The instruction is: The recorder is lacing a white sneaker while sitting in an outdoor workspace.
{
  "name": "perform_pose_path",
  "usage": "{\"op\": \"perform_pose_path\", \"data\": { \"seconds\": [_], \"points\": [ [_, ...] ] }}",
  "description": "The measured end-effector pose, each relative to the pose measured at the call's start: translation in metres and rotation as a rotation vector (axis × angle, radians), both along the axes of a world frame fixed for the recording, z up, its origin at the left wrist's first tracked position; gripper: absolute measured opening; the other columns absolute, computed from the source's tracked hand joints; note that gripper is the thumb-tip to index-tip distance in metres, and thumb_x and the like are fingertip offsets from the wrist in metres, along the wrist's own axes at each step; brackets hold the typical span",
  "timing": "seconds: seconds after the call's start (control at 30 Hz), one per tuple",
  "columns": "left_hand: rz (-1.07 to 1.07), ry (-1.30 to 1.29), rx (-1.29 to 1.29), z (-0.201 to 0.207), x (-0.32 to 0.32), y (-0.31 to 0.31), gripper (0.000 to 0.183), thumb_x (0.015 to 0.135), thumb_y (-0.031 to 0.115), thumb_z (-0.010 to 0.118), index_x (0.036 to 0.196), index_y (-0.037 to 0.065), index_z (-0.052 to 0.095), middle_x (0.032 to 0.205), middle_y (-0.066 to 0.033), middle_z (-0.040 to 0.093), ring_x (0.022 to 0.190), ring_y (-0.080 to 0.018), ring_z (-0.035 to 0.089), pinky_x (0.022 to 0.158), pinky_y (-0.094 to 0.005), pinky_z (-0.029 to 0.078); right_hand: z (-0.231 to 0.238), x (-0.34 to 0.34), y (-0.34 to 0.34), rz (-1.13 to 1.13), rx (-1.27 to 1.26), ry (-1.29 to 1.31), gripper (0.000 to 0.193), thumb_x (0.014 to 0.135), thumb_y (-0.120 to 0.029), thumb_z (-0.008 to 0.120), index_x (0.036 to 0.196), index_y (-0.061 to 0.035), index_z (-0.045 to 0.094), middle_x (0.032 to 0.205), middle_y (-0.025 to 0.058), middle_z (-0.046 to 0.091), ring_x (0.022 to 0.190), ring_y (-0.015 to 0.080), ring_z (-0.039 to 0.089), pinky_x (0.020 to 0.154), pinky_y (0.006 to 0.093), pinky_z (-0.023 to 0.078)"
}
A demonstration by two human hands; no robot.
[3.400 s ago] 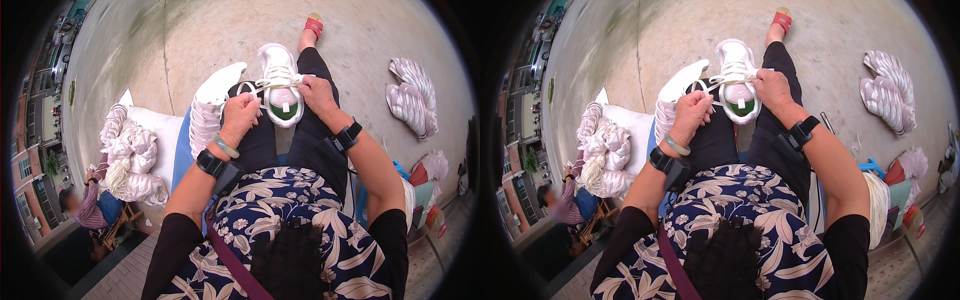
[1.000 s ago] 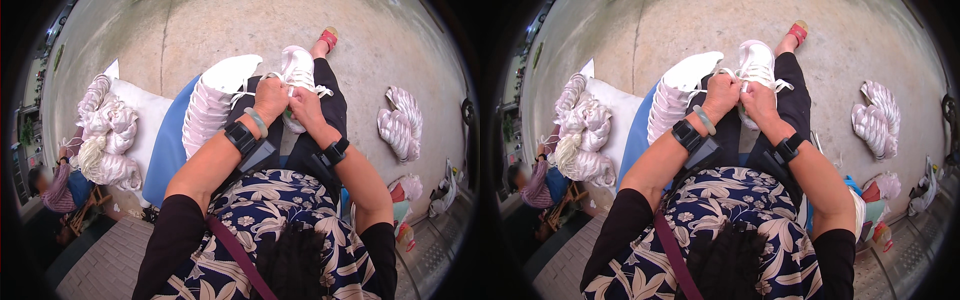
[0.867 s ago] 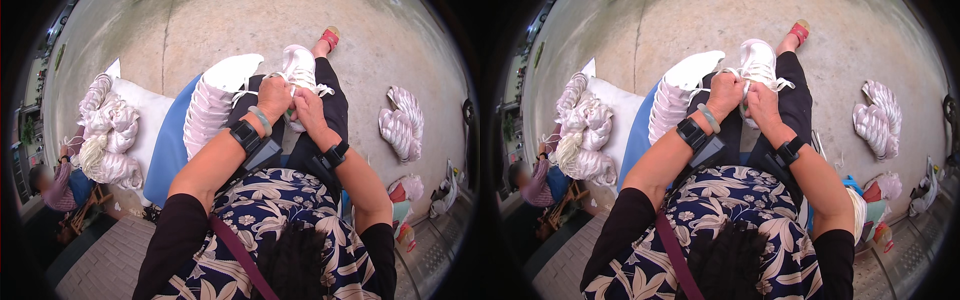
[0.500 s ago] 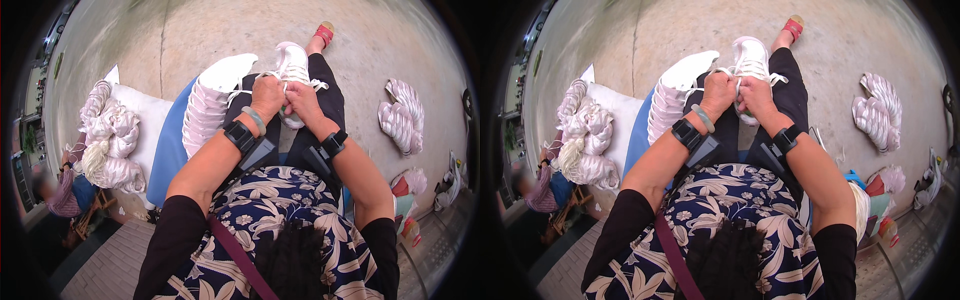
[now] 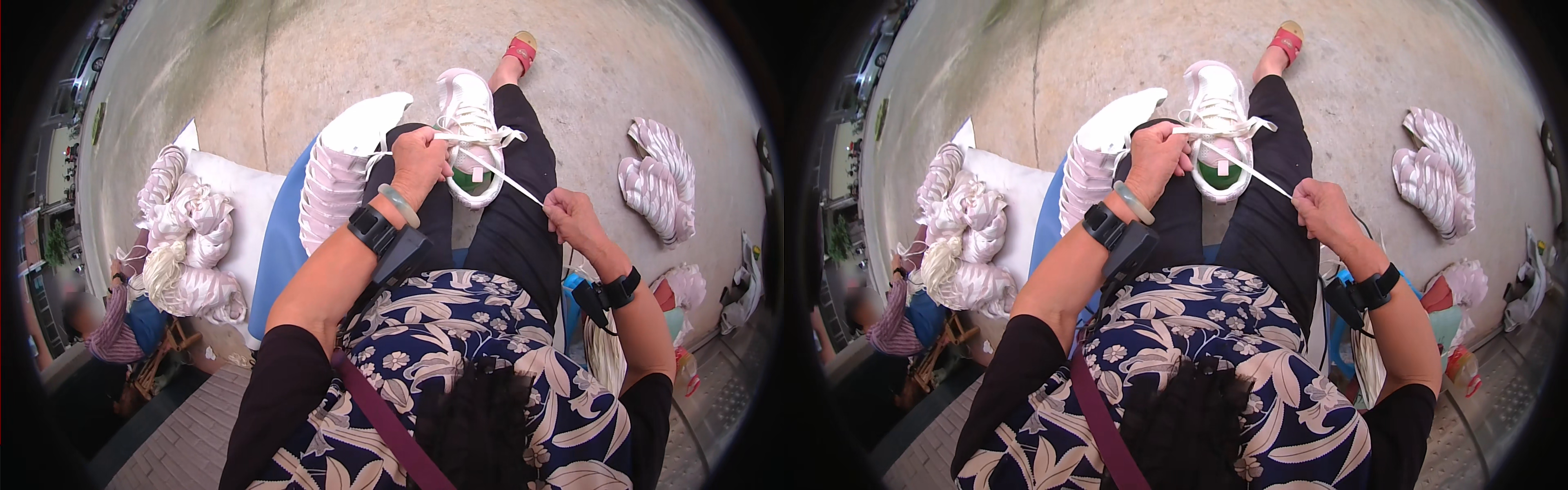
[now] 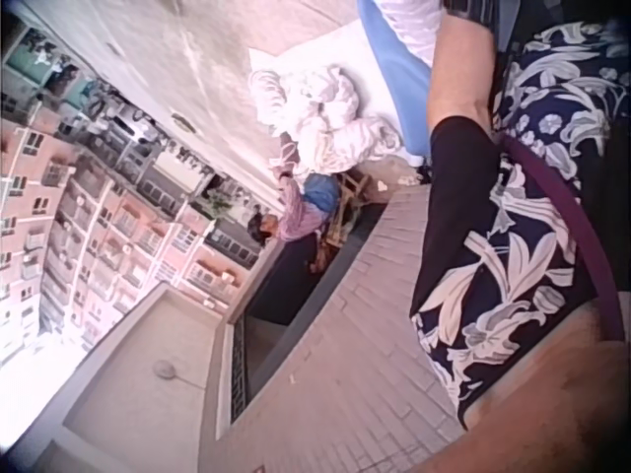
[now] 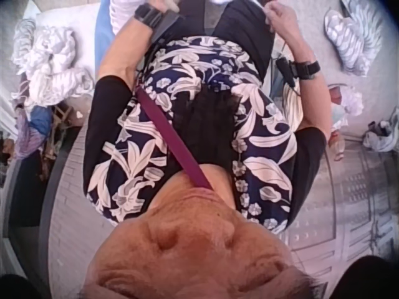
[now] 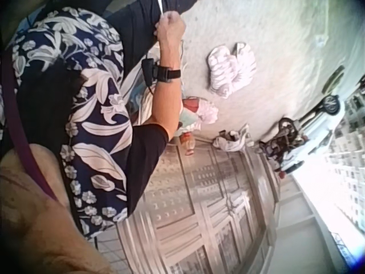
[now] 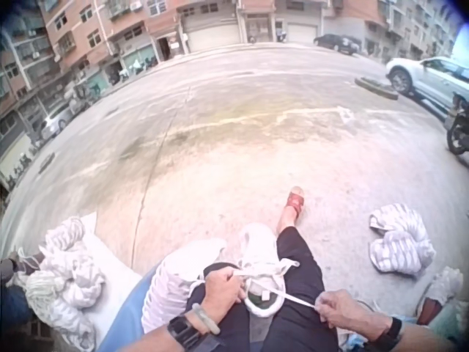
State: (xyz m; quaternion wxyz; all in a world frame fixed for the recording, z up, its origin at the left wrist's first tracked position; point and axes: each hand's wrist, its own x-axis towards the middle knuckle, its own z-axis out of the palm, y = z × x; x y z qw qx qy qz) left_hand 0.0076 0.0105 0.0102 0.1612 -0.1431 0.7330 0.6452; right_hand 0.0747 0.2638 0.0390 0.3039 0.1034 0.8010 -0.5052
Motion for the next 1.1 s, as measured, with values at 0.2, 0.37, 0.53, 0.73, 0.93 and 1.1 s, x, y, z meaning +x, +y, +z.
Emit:
{"op": "perform_pose_path", "data": {
  "seconds": [0.2, 0.37, 0.53, 0.73, 0.93, 1.1],
  "points": [
    [-0.044, 0.318, -0.321, 0.012, 0.009, 0.008, 0.010, 0.079, 0.008, 0.057, 0.082, -0.002, 0.057, 0.061, -0.0032, 0.056, 0.048, -0.0055, 0.049, 0.043, -0.0196, 0.039, -0.022, -0.021, -0.006, 0.097, 0.017, 0.234, 0.017, 0.075, -0.017, 0.062, 0.070, -0.0011, 0.056, 0.056, -0.0005, 0.053, 0.053, 0.0105, 0.048, 0.052, 0.0259, 0.039],
    [-0.374, 0.552, -0.372, 0.014, 0.019, 0.033, 0.011, 0.079, 0.006, 0.057, 0.084, -0.004, 0.058, 0.060, -0.0066, 0.058, 0.055, -0.0061, 0.052, 0.051, -0.0193, 0.041, -0.039, -0.057, -0.029, -0.216, -0.176, 0.132, 0.021, 0.076, -0.021, 0.063, 0.069, -0.0016, 0.057, 0.057, 0.0018, 0.054, 0.048, 0.0095, 0.049, 0.043, 0.0243, 0.039],
    [-0.298, 0.088, -0.247, -0.006, 0.014, 0.051, 0.011, 0.079, 0.002, 0.049, 0.083, -0.002, 0.058, 0.059, -0.0072, 0.058, 0.040, -0.0123, 0.054, 0.035, -0.0251, 0.043, -0.041, -0.071, -0.048, -0.264, -0.142, 0.041, 0.024, 0.077, -0.022, 0.062, 0.066, -0.0017, 0.055, 0.054, 0.0034, 0.054, 0.040, 0.0094, 0.050, 0.033, 0.0238, 0.038],
    [-0.219, -0.061, -0.128, -0.005, 0.012, 0.061, 0.012, 0.083, 0.005, 0.049, 0.090, -0.001, 0.056, 0.062, -0.0055, 0.058, 0.040, -0.0091, 0.052, 0.034, -0.0214, 0.040, -0.046, -0.073, -0.050, -0.265, -0.177, 0.035, 0.018, 0.081, -0.017, 0.060, 0.068, -0.0052, 0.055, 0.056, -0.0012, 0.052, 0.041, 0.0035, 0.044, 0.033, 0.0188, 0.033],
    [-0.144, -0.132, 0.003, -0.013, 0.013, 0.063, 0.008, 0.084, 0.008, 0.049, 0.082, 0.003, 0.055, 0.063, -0.0049, 0.058, 0.039, -0.0072, 0.049, 0.034, -0.0195, 0.037, -0.055, -0.072, -0.055, -0.331, -0.221, 0.068, 0.016, 0.077, -0.012, 0.062, 0.066, -0.0013, 0.056, 0.051, 0.0037, 0.053, 0.040, 0.0085, 0.049, 0.035, 0.0241, 0.038],
    [-0.188, -0.119, -0.047, -0.011, 0.009, 0.061, 0.010, 0.084, 0.009, 0.050, 0.078, 0.003, 0.054, 0.060, -0.0044, 0.056, 0.038, -0.0074, 0.047, 0.033, -0.0198, 0.035, -0.055, -0.071, -0.058, -0.344, -0.212, 0.058, 0.014, 0.076, -0.010, 0.062, 0.067, -0.0012, 0.057, 0.051, 0.0037, 0.053, 0.040, 0.0084, 0.049, 0.035, 0.0245, 0.038]
  ]
}}
